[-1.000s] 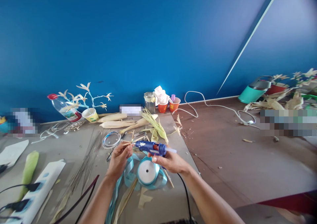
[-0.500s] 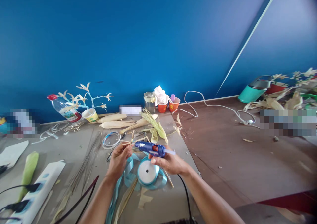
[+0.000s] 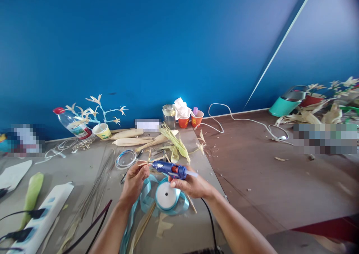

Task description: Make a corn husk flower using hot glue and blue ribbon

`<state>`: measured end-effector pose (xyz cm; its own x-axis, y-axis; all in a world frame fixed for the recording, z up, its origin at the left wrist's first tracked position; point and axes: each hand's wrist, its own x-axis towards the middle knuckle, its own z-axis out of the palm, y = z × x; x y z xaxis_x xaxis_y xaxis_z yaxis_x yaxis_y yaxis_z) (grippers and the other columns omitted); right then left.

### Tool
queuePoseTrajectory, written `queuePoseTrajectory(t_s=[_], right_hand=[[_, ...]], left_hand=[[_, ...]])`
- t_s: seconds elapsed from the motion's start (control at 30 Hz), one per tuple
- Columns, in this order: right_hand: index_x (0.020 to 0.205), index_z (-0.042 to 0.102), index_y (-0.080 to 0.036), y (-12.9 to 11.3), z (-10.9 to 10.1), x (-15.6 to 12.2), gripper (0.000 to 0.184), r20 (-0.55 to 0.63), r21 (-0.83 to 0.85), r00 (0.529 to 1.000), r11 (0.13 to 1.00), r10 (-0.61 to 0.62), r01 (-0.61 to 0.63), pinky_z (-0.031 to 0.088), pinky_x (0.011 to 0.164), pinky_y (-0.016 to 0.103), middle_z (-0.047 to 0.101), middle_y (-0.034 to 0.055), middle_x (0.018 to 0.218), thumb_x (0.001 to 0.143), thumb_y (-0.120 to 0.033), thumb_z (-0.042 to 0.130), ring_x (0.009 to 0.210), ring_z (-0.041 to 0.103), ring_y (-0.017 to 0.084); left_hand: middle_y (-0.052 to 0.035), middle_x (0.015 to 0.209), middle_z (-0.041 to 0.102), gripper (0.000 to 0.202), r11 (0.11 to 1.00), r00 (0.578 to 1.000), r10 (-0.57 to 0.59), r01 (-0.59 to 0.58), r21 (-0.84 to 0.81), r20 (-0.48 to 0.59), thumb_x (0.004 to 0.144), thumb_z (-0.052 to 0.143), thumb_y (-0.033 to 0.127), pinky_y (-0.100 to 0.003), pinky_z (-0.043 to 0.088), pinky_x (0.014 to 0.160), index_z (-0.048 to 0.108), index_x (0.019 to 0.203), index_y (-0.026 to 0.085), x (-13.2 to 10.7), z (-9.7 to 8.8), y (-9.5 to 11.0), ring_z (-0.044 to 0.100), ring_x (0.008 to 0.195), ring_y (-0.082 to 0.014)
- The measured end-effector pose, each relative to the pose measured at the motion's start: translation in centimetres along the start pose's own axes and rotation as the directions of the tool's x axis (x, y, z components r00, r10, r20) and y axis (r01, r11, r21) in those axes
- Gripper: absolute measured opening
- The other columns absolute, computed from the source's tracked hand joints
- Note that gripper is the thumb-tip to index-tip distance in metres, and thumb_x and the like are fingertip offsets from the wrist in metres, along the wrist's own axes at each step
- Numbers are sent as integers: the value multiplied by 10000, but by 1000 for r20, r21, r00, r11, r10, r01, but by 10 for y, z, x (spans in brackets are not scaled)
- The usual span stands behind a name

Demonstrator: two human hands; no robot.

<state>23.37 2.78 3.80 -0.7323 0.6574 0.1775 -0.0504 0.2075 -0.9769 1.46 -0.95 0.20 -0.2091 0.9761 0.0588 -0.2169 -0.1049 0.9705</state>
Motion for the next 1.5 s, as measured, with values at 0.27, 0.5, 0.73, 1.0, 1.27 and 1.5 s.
queuePoseTrajectory(t_s=[0.27,0.5,0.73,1.0,1.27,1.5], right_hand=[[786,604,-137,-1,1,-1,405,-41,46,999,999,11,-10,366,547,221,518,5,687,747,-540,605,614,449,108],[844,611,-141,-1,1,-3,448,-64,108,998,994,26,-19,398,565,222,564,22,758,718,-572,613,631,477,109],[885,599,-142,-1,3,-1,387,-64,80,997,996,33,-28,407,600,222,584,33,804,736,-497,638,695,512,130],[855,587,-138,-3,4,0,404,-18,32,999,999,29,-28,405,598,230,579,32,787,745,-525,615,690,517,138],[841,591,-139,-6,3,-2,409,-39,34,999,999,10,-9,391,578,219,564,22,764,734,-533,625,671,503,127],[838,593,-136,-6,4,0,430,-51,43,999,999,-1,3,404,582,224,568,21,757,735,-553,611,657,499,122]], left_hand=[[53,569,385,121,1000,1000,4,-4,23,-27,784,626,292,-201,296,500,620,789,171,0,-2,-2,352,528,-61],[42,601,423,138,999,999,-6,8,47,-43,775,627,306,-210,297,503,632,800,170,1,-2,-2,356,536,-65],[53,560,383,166,998,1000,2,0,67,-24,776,622,336,-213,289,498,631,795,170,1,-1,-2,340,521,-69],[58,560,356,170,998,999,11,-8,70,-44,768,634,341,-216,290,497,592,761,176,0,1,2,341,518,-75],[56,556,381,151,995,997,6,0,95,-71,770,622,329,-219,293,499,592,764,181,0,1,1,354,524,-80],[51,551,401,174,997,999,14,-10,81,-45,760,637,338,-216,289,494,612,775,166,0,2,1,348,519,-76]])
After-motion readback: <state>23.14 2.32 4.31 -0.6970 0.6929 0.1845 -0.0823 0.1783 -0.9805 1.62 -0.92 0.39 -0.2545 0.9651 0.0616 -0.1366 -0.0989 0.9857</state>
